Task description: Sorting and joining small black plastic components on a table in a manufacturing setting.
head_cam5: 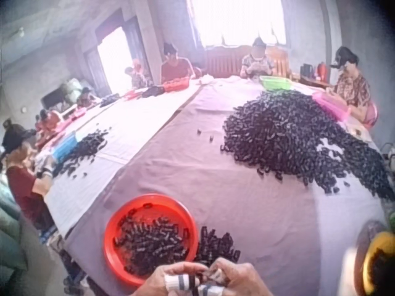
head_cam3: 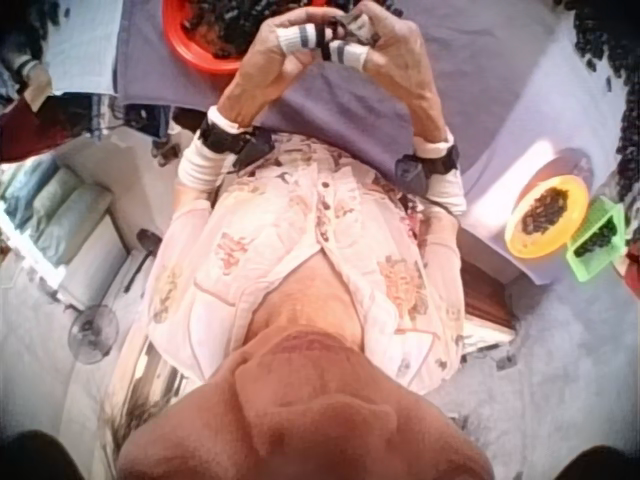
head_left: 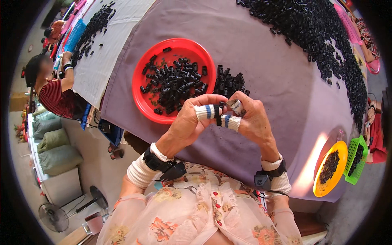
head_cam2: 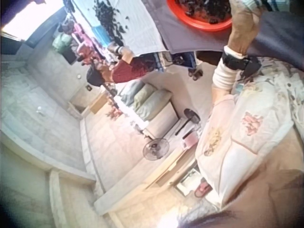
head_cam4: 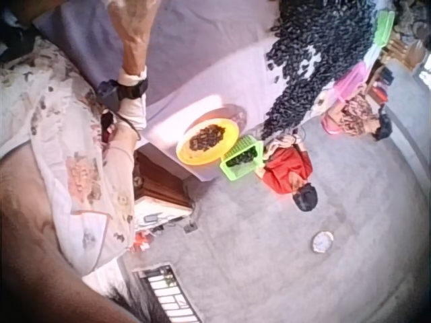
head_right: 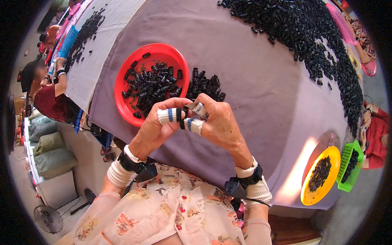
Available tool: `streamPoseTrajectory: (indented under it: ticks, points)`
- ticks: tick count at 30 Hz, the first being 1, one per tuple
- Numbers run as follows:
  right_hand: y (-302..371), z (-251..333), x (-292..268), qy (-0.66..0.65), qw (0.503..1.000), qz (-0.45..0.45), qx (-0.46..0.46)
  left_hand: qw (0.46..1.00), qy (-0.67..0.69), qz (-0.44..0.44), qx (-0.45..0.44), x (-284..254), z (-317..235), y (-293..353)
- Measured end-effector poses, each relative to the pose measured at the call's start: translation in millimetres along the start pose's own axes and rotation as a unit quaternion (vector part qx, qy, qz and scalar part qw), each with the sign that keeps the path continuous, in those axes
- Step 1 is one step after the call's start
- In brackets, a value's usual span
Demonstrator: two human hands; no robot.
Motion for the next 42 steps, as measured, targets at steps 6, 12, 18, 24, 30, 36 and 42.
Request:
streamPoseTrajectory:
  ticks: [6, 12, 18, 24, 30, 36, 42]
  points:
    - [6, -23, -35, 0.002, 0.995, -0.059, 0.08, 0.995, 0.056, -0.021, 0.083, -27, -24, 0]
    - [4, -49, -40, 0.074, 0.989, -0.082, 0.101, 0.988, 0.024, -0.093, 0.124, -67, -40, 9]
    - [-6, -50, -36, 0.118, 0.985, -0.105, 0.068, 0.98, -0.021, -0.147, 0.134, -79, -56, 18]
    - [-6, -57, -36, 0.131, 0.985, -0.095, 0.069, 0.991, 0.049, -0.084, 0.089, -67, -50, 15]
    - [-9, -57, -34, 0.146, 0.982, -0.09, 0.085, 0.989, 0.059, -0.107, 0.083, -64, -52, 16]
    - [-9, -57, -34, 0.17, 0.978, -0.094, 0.074, 0.988, 0.076, -0.106, 0.08, -75, -53, 17]
    - [-8, -59, -35, 0.178, 0.978, -0.09, 0.064, 0.987, 0.081, -0.114, 0.082, -79, -50, 14]
Point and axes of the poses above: each hand's wrist, its own y-axis away from the middle knuckle, its own x-axis out of the palm, z = x × y, the point moved 3 cm from there along -y, towards the middle knuckle, and after that the axes turned 4 degrees about -y, right-handed, at the moved point
